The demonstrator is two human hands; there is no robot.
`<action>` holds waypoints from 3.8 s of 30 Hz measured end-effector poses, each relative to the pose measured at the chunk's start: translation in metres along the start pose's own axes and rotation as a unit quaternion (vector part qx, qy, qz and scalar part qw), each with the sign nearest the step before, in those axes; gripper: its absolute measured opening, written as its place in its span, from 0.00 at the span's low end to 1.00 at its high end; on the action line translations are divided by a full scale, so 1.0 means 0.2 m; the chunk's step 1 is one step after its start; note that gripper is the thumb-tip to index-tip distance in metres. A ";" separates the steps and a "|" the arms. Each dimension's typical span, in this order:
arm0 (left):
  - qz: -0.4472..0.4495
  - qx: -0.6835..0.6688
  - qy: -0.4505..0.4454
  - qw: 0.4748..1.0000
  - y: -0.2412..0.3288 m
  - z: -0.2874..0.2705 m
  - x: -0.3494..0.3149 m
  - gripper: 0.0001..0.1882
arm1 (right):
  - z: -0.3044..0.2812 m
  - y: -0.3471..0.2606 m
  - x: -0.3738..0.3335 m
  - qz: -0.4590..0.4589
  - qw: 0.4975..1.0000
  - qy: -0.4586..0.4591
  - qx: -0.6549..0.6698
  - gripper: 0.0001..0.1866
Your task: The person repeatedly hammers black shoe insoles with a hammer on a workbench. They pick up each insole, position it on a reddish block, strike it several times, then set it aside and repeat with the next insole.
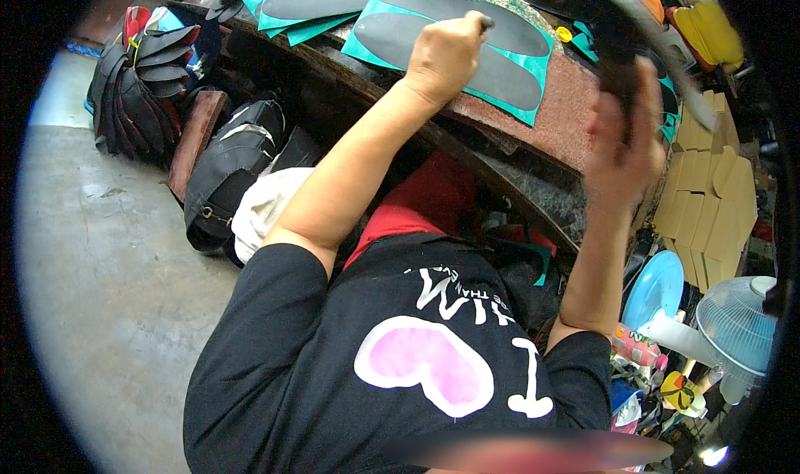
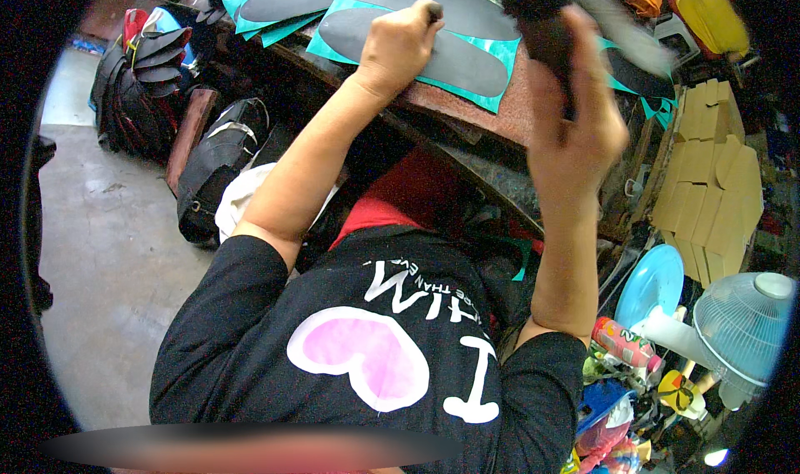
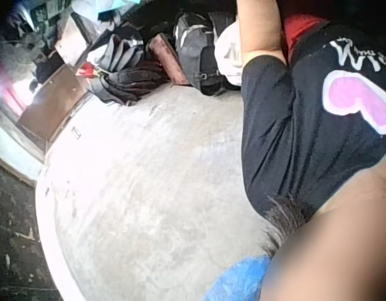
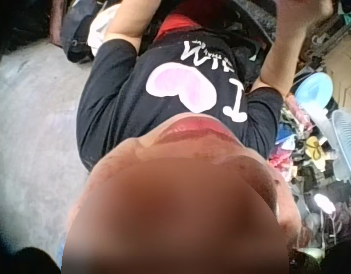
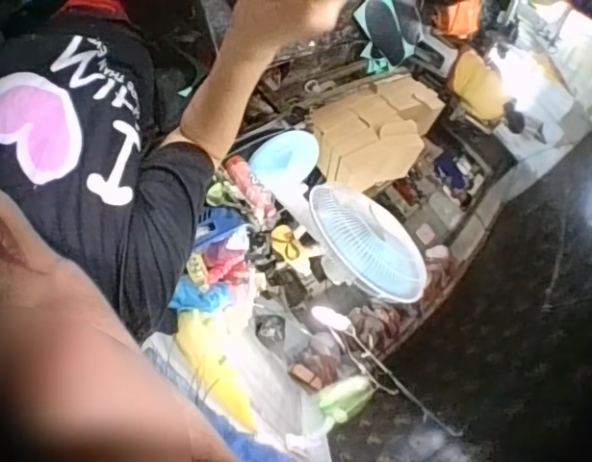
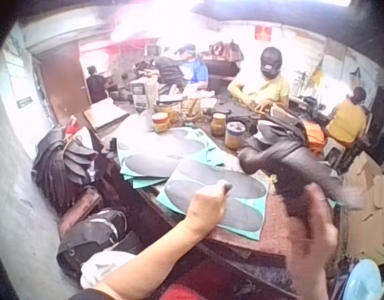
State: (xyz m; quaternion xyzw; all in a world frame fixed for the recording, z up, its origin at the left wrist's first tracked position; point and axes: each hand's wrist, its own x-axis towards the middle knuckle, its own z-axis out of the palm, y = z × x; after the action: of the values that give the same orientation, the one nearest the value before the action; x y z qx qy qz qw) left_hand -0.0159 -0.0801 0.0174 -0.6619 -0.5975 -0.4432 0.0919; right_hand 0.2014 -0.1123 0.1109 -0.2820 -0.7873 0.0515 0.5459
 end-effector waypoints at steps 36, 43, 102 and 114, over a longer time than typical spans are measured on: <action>0.074 0.020 -0.030 0.997 0.10 0.06 -0.02 0.05 | 0.01 0.10 -0.14 0.163 0.976 -0.139 -0.041 0.22; -0.189 -0.274 -0.017 0.943 -0.01 0.07 0.01 0.08 | -0.21 0.10 -0.11 0.204 0.977 -0.065 -0.012 0.21; -0.258 -0.402 0.047 0.877 -0.15 0.00 0.01 0.07 | -0.11 0.23 -0.26 0.265 0.905 -0.259 -0.212 0.21; -0.284 -0.356 0.001 0.890 -0.15 -0.01 0.01 0.07 | -0.11 0.25 -0.05 0.245 0.940 -0.231 -0.059 0.21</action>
State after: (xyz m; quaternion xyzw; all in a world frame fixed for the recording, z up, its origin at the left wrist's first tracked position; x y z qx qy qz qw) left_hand -0.0439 -0.0712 0.0079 -0.4520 -0.5620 -0.6342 -0.2787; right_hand 0.2433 -0.0816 0.0920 -0.4786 -0.7998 0.2010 0.3014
